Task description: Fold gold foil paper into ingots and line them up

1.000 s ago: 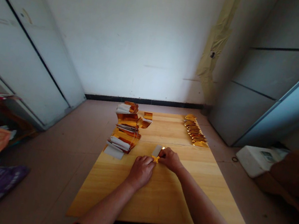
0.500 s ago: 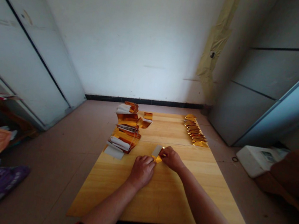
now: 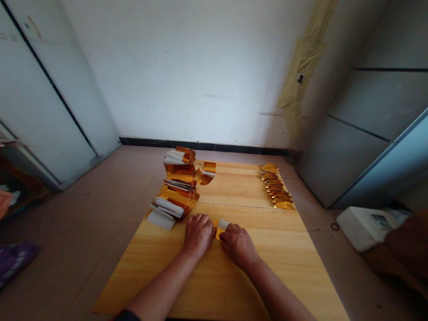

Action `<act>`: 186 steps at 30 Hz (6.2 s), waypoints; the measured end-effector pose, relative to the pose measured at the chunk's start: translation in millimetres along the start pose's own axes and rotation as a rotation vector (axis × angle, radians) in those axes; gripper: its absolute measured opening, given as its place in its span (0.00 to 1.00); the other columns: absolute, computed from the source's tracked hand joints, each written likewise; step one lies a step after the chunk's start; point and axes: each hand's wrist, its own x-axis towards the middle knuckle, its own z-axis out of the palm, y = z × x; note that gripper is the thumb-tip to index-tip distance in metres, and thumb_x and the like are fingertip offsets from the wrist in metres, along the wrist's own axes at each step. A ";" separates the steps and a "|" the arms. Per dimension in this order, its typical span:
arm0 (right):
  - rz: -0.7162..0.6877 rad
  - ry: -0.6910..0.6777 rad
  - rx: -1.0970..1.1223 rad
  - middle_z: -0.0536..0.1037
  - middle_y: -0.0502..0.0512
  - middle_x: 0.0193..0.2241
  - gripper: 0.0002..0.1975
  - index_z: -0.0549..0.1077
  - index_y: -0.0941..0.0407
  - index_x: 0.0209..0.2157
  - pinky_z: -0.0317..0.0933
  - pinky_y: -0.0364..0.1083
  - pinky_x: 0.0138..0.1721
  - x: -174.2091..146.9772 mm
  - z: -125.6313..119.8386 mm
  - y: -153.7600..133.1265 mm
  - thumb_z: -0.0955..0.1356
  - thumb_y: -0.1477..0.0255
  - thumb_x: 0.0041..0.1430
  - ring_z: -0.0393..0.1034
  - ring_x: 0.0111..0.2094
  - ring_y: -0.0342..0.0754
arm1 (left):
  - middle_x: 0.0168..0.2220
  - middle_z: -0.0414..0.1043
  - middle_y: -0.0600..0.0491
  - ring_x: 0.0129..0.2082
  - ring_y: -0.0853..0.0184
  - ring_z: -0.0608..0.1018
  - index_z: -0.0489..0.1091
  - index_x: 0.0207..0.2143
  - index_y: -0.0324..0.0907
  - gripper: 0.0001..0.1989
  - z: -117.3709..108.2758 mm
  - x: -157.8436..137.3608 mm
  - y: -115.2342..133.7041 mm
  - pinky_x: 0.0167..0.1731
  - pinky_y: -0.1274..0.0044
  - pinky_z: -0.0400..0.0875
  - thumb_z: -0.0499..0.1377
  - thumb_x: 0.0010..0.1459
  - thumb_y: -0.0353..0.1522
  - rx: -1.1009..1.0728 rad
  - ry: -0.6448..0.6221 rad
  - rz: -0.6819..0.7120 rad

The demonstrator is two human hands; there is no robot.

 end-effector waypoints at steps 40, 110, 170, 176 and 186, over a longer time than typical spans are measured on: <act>-0.192 0.253 0.090 0.74 0.56 0.35 0.07 0.74 0.55 0.34 0.54 0.45 0.39 -13.2 15.1 44.9 0.63 0.74 0.60 0.63 0.37 0.47 | 0.33 0.72 0.52 0.36 0.66 0.74 0.68 0.29 0.42 0.06 5.4 -19.0 6.0 0.39 0.72 0.63 0.54 0.59 0.28 0.027 0.028 0.261; 0.273 0.026 0.261 0.70 0.53 0.36 0.09 0.71 0.56 0.32 0.56 0.41 0.34 20.6 2.5 38.2 0.71 0.76 0.45 0.65 0.35 0.44 | 0.48 0.69 0.46 0.51 0.58 0.69 0.70 0.46 0.51 0.12 -0.5 -28.9 11.3 0.45 0.65 0.63 0.53 0.61 0.31 0.039 -0.113 0.221; -0.064 0.069 0.048 0.72 0.55 0.33 0.06 0.75 0.56 0.31 0.57 0.42 0.38 -19.8 8.2 12.2 0.65 0.74 0.57 0.65 0.36 0.46 | 0.52 0.71 0.57 0.56 0.62 0.66 0.71 0.32 0.47 0.07 6.7 5.8 -2.4 0.54 0.61 0.49 0.57 0.52 0.27 -0.429 -0.296 -0.057; -0.195 0.145 0.205 0.71 0.55 0.37 0.12 0.75 0.54 0.41 0.58 0.43 0.39 -18.7 14.7 29.4 0.68 0.74 0.53 0.65 0.38 0.46 | 0.52 0.70 0.56 0.57 0.62 0.66 0.70 0.32 0.46 0.07 8.4 6.9 -14.3 0.56 0.59 0.46 0.56 0.52 0.26 -0.486 -0.333 -0.025; -0.244 0.215 0.209 0.72 0.54 0.36 0.05 0.76 0.53 0.32 0.56 0.43 0.38 -5.0 25.0 32.2 0.67 0.69 0.58 0.65 0.37 0.45 | 0.54 0.68 0.54 0.59 0.61 0.63 0.72 0.37 0.48 0.11 5.6 6.7 -14.6 0.58 0.59 0.44 0.56 0.52 0.28 -0.434 -0.388 0.012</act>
